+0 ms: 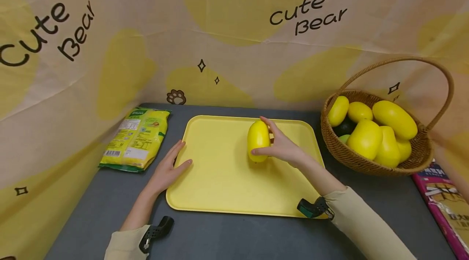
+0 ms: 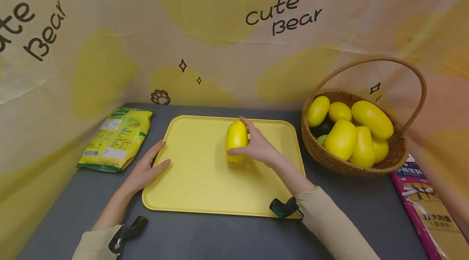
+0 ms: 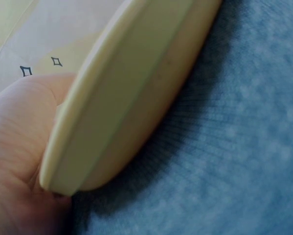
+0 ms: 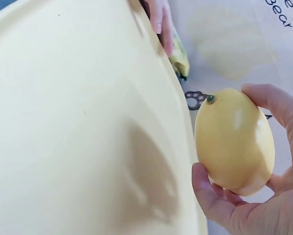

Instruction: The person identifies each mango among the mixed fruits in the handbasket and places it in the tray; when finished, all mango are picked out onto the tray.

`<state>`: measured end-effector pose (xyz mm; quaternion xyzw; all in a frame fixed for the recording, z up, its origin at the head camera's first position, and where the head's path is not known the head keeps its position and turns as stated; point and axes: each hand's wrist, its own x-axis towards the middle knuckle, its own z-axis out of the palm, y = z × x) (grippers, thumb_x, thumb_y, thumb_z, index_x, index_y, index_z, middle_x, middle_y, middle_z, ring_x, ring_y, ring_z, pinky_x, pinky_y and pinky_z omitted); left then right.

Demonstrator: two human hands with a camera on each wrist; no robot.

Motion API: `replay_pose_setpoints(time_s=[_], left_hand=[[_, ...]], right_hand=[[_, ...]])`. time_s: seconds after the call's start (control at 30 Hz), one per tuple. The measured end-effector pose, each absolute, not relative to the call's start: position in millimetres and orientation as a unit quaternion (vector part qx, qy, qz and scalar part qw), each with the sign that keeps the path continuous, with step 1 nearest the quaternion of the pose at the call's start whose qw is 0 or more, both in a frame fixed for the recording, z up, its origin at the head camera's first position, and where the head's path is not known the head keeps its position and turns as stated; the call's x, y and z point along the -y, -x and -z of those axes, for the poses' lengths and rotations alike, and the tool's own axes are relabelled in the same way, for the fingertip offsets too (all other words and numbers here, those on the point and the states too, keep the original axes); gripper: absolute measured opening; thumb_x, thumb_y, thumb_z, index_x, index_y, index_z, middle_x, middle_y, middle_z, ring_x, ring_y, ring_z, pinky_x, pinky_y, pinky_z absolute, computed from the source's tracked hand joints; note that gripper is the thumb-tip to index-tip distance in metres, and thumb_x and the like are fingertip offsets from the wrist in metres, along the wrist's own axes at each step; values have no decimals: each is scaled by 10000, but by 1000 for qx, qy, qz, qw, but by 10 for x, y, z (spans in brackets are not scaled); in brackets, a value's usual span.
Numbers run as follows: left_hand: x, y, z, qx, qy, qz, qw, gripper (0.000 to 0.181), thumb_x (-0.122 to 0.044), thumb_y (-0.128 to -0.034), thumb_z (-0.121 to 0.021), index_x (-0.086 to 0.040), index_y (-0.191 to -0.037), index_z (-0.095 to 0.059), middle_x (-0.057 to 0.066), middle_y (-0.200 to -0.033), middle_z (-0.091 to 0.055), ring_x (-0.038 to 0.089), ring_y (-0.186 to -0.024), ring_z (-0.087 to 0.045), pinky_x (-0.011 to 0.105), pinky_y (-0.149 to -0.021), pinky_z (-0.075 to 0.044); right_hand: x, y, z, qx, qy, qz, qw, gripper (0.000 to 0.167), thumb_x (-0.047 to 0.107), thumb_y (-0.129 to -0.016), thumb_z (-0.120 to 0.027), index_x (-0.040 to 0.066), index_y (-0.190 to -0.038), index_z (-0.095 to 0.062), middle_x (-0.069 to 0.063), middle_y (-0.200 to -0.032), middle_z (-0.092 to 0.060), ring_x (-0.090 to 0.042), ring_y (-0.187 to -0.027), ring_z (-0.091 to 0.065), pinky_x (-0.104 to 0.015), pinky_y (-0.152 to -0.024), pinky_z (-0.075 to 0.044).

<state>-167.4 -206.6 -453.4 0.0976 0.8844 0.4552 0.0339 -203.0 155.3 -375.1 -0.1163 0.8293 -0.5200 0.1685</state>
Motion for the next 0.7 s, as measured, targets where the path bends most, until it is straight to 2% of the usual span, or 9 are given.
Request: replay_pose_setpoints(time_s=[0.23, 0.5, 0.7], left_hand=[[2059, 1674, 4542, -889, -97, -447, 28, 736, -352, -969, -609, -48, -1541, -261, 157, -1606, -166, 373, -1459, -145, 598, -1124, -166], [2052, 1672, 4530, -892, -98, -441, 27, 730, -348, -971, -608, -41, -1538, -266, 163, -1603, -171, 377, -1456, -152, 597, -1122, -175], [2046, 1671, 4520, -893, -96, -439, 29, 731, -359, -972, -604, -42, -1538, -266, 166, -1602, -171, 382, -1453, -160, 599, -1122, -177]], right_hand=[[-1101, 2227, 3981, -857, 126, 482, 132, 1069, 282, -741, -838, 202, -1565, -161, -126, -1356, -420, -296, -1120, -488, -426, -918, -470], [-671, 2382, 4027, -892, 113, 422, 113, 1061, 386, -750, -804, 228, -1577, -159, -179, -1345, -427, -300, -1115, -480, -450, -928, -437], [-406, 2465, 4056, -904, 108, 400, 103, 1041, 430, -768, -776, 223, -1579, -158, -201, -1347, -403, -283, -1052, -505, -412, -895, -460]])
